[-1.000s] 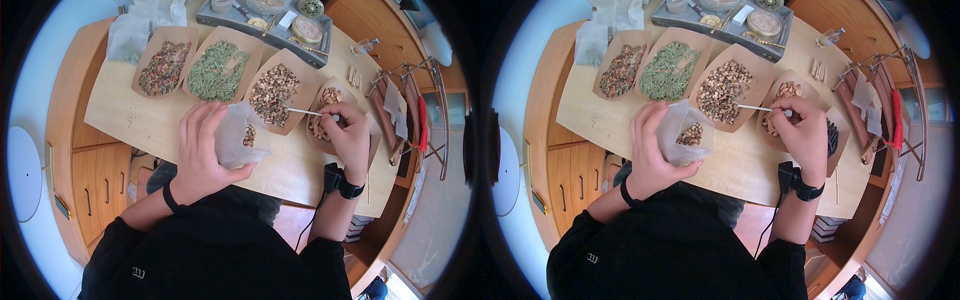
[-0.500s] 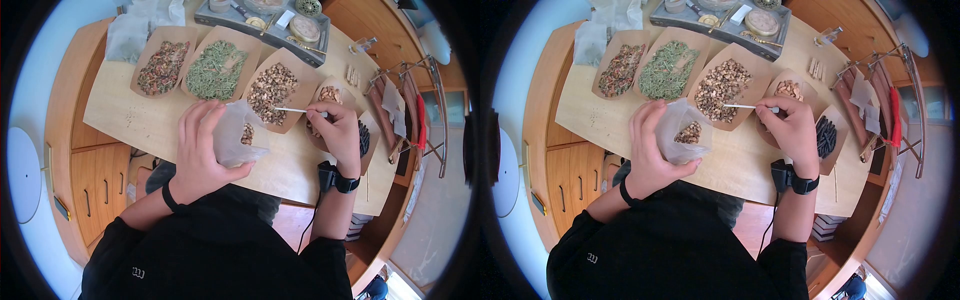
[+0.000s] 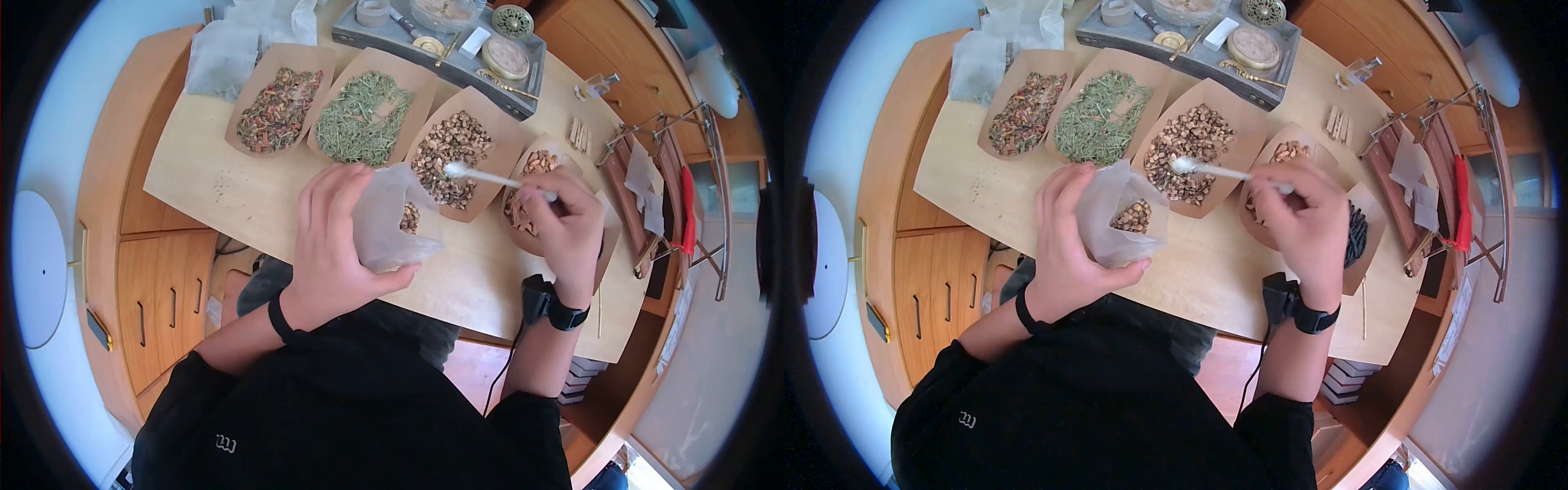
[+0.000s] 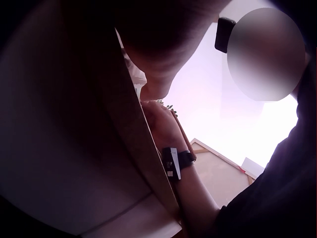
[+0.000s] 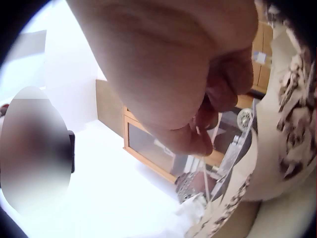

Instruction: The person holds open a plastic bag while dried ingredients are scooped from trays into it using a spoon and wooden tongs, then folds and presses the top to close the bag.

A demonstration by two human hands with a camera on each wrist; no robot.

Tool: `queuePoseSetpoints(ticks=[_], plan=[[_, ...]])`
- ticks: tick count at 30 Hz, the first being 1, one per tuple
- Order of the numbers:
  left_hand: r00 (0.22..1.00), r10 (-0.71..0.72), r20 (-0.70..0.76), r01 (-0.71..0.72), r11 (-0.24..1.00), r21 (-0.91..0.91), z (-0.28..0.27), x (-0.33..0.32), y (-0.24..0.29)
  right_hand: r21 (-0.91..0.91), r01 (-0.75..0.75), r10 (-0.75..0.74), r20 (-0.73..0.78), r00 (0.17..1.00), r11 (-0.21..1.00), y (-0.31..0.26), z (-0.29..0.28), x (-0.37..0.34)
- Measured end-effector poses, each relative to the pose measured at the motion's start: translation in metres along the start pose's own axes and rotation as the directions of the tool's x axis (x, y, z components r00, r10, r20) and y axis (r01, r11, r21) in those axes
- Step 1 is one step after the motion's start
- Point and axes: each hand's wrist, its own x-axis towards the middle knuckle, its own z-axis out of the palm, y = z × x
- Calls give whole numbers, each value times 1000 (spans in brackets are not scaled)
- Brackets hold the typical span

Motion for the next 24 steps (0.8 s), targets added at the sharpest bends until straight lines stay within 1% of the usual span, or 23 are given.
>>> queuePoseSetpoints(ticks=[1, 2, 4, 5, 7, 8, 10, 11, 12, 14, 15, 17, 21, 23, 24], plan=[[1000, 3, -6, -3, 1000, -1, 0, -1, 0, -86, -129, 123, -62, 990, 988, 0, -2, 2], [1000, 7, -3, -7, 1000, -1, 1, -1, 0, -84, -130, 125, -65, 990, 988, 3, -3, 3], [1000, 0, -14, 0, 1000, 8, 2, -3, 0, -216, -117, 98, -97, 990, 969, 9, -4, 4], [1000, 5, -14, -5, 1000, 7, 2, -2, 1, -216, -118, 97, -102, 990, 969, 9, -3, 4], [1000, -4, -14, 5, 1000, 26, 2, -1, 1, -69, -135, 137, 19, 990, 988, 8, 4, 5], [1000, -1, -16, 1, 1000, 30, 2, -1, 2, -66, -132, 133, 17, 991, 989, 11, 6, 5], [1000, -14, -22, 14, 1000, 23, 2, -1, 0, -4, -163, 162, 103, 981, 987, 17, 13, 5], [1000, -14, -21, 15, 999, 31, 2, -2, 0, -29, -129, 131, 104, 986, 991, 15, 15, 6], [1000, -15, -23, 16, 1000, 27, 2, -2, -1, -20, -128, 130, 105, 986, 992, 15, 15, 6], [1000, -15, -20, 15, 1000, 26, 1, -4, -4, 90, -219, 206, 131, 970, 972, 15, 16, 6], [1000, -8, -5, 8, 1000, 26, 1, -4, -5, 92, -219, 207, 130, 970, 971, 12, 16, 5], [1000, 7, 5, -7, 1000, 21, 1, -3, -4, 202, -368, 333, 184, 925, 908, 8, 13, 6], [1000, -5, 14, 5, 999, 33, -1, -2, -1, 200, -333, 309, 142, 940, 921, 15, 13, 5], [1000, -2, 14, 2, 1000, 26, 0, -2, -3, 259, -335, 310, 136, 941, 906, 14, 12, 5], [1000, 9, 3, -9, 1000, 27, 1, -2, -3, 260, -336, 310, 136, 941, 905, 12, 11, 5]])
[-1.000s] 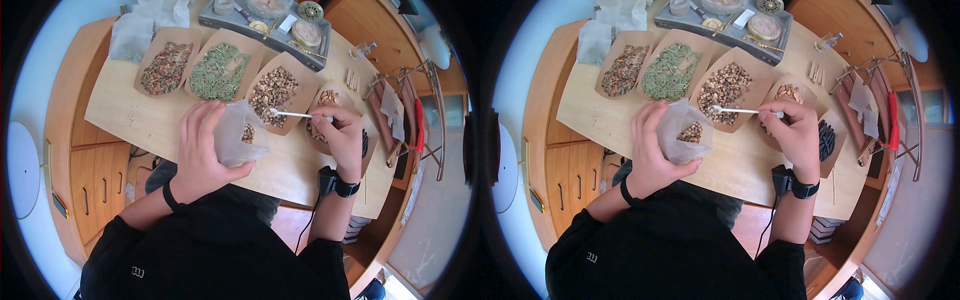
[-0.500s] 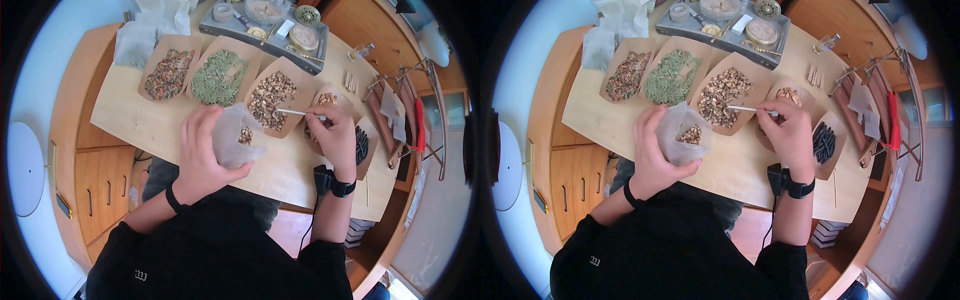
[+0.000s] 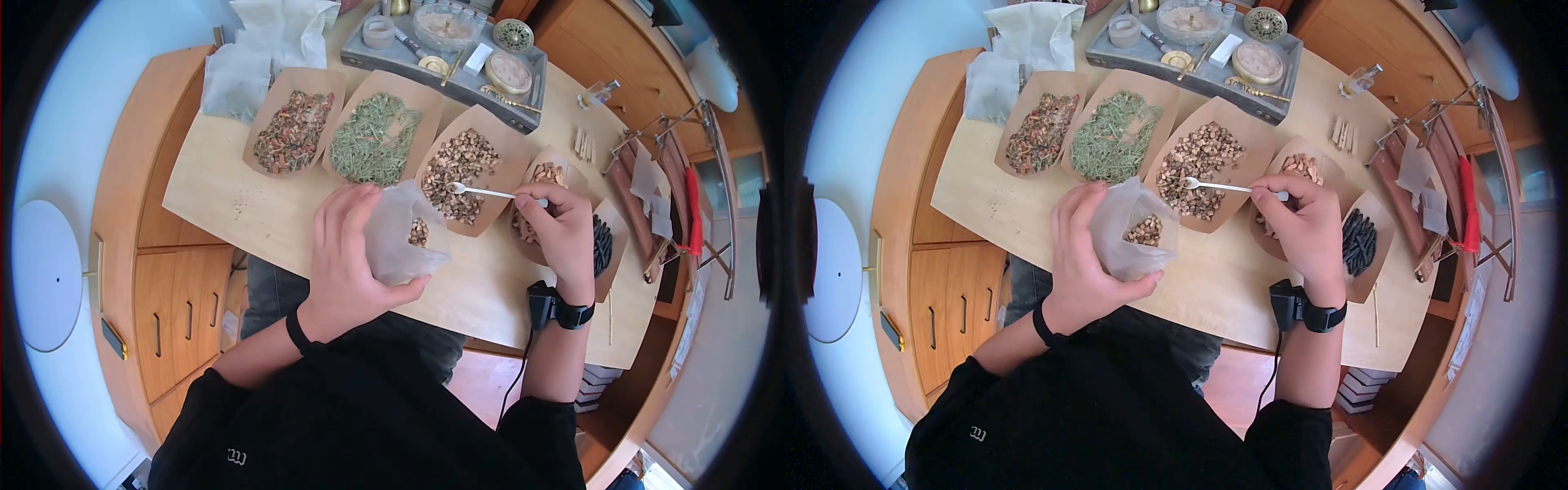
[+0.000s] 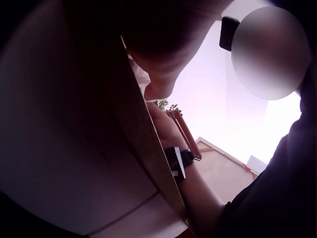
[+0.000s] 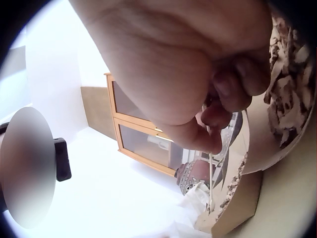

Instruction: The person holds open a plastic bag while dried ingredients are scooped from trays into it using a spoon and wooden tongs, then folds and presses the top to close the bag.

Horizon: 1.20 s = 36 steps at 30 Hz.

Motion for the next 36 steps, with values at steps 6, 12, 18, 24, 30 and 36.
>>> queuePoseSetpoints(ticks=[6, 12, 18, 24, 30, 36], plan=[[1000, -18, -11, 18, 1000, 4, 0, 0, 3, -21, 214, -207, 185, 961, 977, -5, -3, -8], [1000, -4, 6, 5, 1000, -15, 0, -3, 2, -282, 111, -129, -47, 991, 953, -6, -17, -5], [999, -15, 39, 15, 1000, -6, -2, 0, 2, -219, 155, -143, 69, 987, 963, 3, -3, 3], [997, -22, 70, 25, 999, -36, -3, 2, 2, -356, 218, -178, 144, 974, 909, -10, -3, 1], [994, -18, 104, 24, 998, -57, -3, 1, 0, -321, 193, -160, 128, 979, 927, -2, -3, 2], [995, -2, 99, 7, 999, -51, -4, 1, -1, -241, 142, -117, 113, 987, 960, 2, -3, 4]])
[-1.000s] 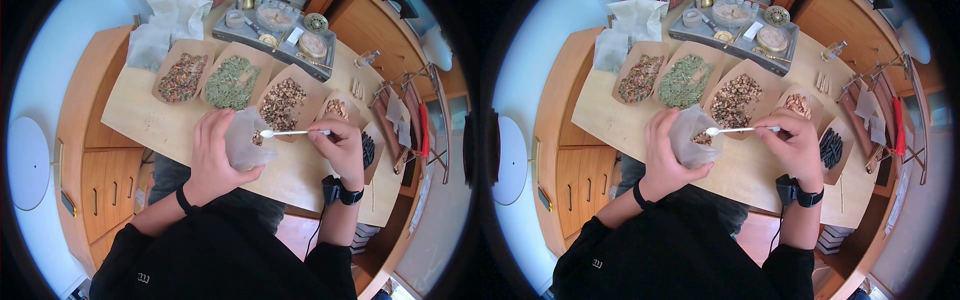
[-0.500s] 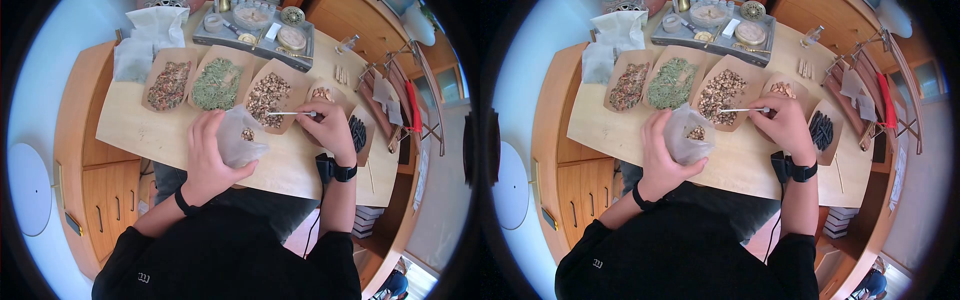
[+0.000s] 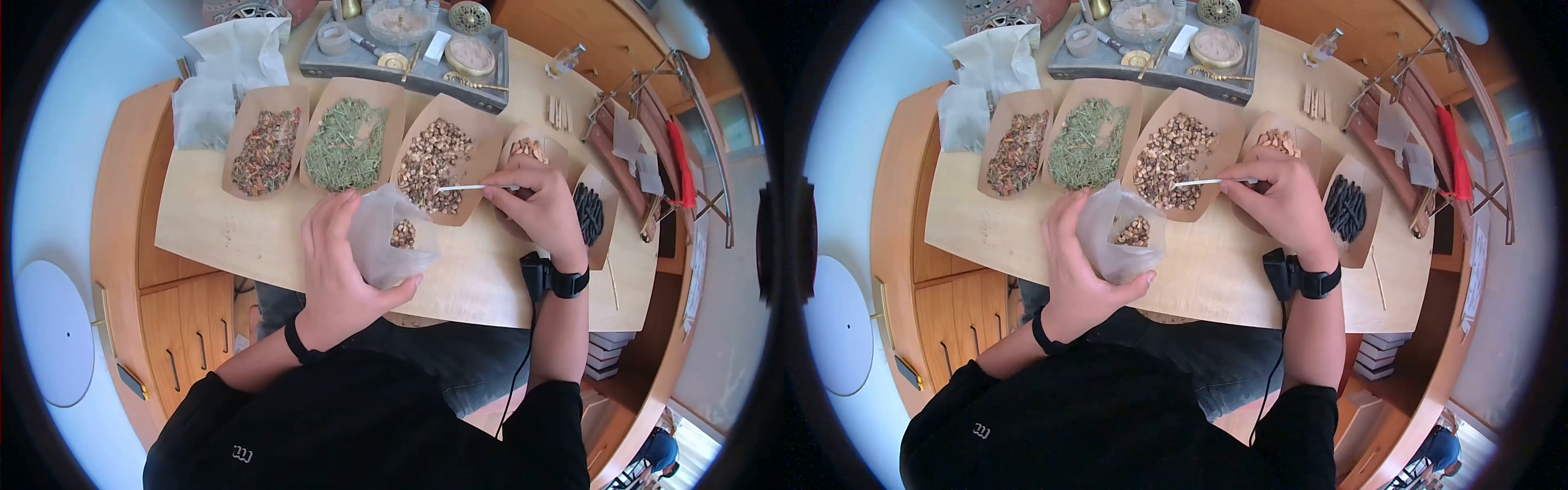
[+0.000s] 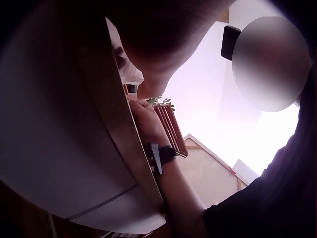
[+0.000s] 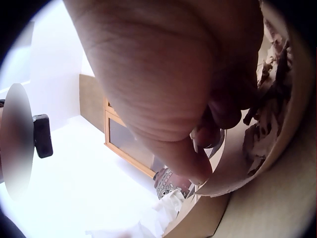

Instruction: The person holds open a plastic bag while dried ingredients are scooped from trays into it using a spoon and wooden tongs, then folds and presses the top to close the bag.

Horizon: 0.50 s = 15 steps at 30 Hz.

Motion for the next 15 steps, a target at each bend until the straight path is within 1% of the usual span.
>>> queuePoseSetpoints(ticks=[2, 5, 7, 9, 11, 12, 14, 15], plan=[[1000, 9, -25, -9, 1000, 1, 2, -1, 0, 16, -14, 14, -11, 1000, 1000, 3, 0, 0], [999, 4, -53, -4, 1000, 2, 2, -1, 1, 34, 6, -5, -16, 1000, 999, 5, -2, 0], [999, -18, -42, 19, 1000, 13, 1, -1, 3, 30, 26, -26, -18, 1000, 999, 4, -4, 0], [999, -5, -54, 5, 1000, 12, 1, -1, 2, 29, 46, -45, -23, 999, 999, -1, -4, -3], [998, 3, -59, -2, 1000, 11, 1, -2, 2, 139, 13, -6, -45, 999, 990, -13, -7, -8], [999, -12, -51, 13, 1000, 7, 0, -1, 3, 142, 20, -14, -39, 999, 990, -16, -8, -10], [998, -34, -50, 35, 999, 14, 0, -1, 4, -33, 180, -181, -8, 984, 983, -20, -11, -14], [998, -39, -47, 39, 999, 4, 0, -1, 4, -27, 190, -190, -2, 982, 981, -22, -10, -15]])
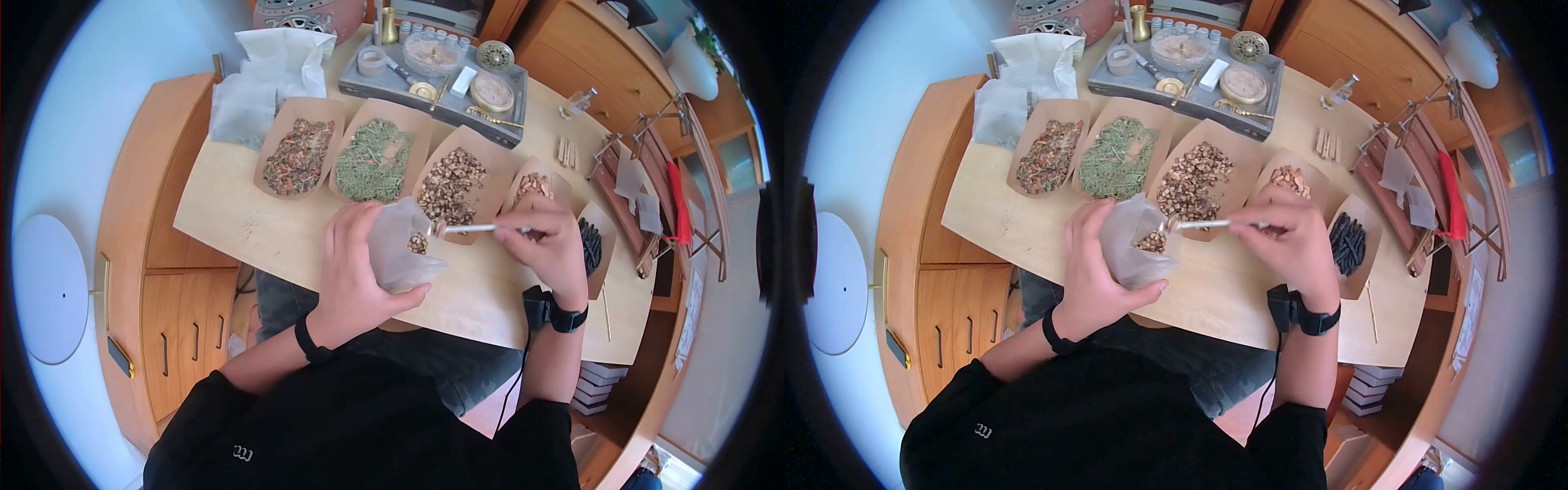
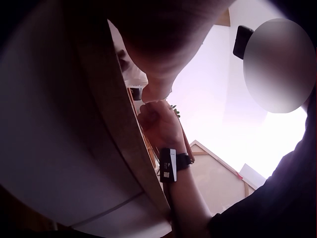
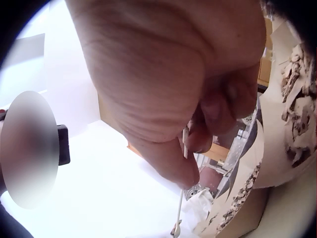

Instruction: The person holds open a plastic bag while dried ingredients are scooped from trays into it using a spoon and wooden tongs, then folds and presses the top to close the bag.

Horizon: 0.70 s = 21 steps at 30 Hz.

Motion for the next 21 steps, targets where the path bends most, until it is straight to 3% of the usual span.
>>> queuePoseSetpoints(ticks=[3, 5, 7, 13, 15, 21], plan=[[1000, -3, 8, 3, 1000, 0, 1, -1, 0, -14, 128, -127, 55, 990, 992, -3, -3, -4], [1000, 4, 21, -4, 1000, 2, 1, -1, 2, -147, -59, 33, -173, 984, 987, -5, -12, -6], [1000, 6, 7, -6, 1000, 3, 1, 0, 3, -191, -57, 15, -213, 977, 980, 5, -18, -6], [999, 21, 24, -21, 1000, 4, 2, 0, 3, -269, -96, 70, -102, 992, 958, 4, -16, -7], [999, 29, 23, -30, 999, 18, 1, 0, 2, -135, -70, 66, -39, 997, 988, 8, -6, -4], [999, 45, -22, -44, 999, 20, 4, -2, 2, -88, -99, 99, -3, 995, 991, 10, 10, 4]])
